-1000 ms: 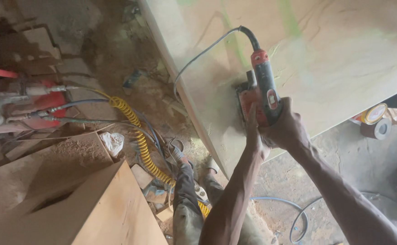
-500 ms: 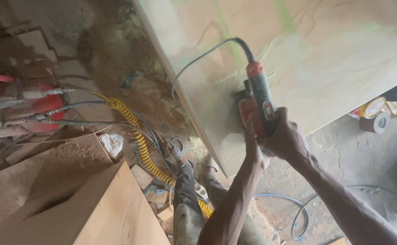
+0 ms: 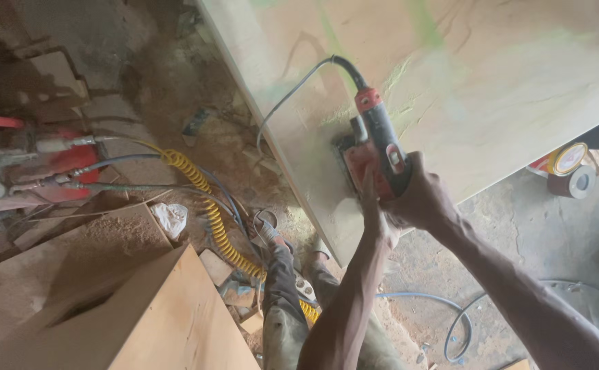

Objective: The person uses an electric sander to smooth the surface of a large wooden board. They move the sander across the board in overlapping passes, covering the entire surface area while standing in a workshop environment.

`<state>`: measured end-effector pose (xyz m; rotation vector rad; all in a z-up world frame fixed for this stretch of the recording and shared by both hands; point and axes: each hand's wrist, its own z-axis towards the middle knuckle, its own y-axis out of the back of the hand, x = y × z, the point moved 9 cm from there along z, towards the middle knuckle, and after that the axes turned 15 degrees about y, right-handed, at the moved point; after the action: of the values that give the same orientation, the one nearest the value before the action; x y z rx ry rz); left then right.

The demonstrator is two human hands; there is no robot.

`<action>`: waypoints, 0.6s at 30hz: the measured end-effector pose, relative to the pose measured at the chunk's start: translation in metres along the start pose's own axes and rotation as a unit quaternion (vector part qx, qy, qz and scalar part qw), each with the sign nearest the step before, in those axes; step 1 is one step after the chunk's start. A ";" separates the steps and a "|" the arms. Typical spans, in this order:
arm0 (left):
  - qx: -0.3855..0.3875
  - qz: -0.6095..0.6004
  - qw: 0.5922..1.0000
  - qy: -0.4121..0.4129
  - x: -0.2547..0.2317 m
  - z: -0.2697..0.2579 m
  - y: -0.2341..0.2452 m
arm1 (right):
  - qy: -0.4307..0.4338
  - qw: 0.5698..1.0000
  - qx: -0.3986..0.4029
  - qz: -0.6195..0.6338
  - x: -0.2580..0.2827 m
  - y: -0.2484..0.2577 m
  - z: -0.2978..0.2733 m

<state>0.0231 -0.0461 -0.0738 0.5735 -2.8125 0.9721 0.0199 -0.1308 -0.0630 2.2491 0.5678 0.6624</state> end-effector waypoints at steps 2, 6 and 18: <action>-0.006 -0.002 1.000 0.003 -0.002 0.003 0.001 | 0.001 1.000 -0.004 0.007 -0.004 -0.005 0.003; 0.021 0.031 0.999 -0.011 -0.019 -0.001 -0.019 | 0.003 1.000 -0.013 0.004 0.005 0.001 0.008; -0.010 0.030 1.000 -0.001 -0.044 -0.036 -0.031 | 0.039 0.999 -0.014 -0.005 0.053 0.011 0.027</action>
<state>0.0751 -0.0321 -0.0378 0.4902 -2.8524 0.9532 0.0792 -0.1218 -0.0557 2.2002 0.6045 0.7517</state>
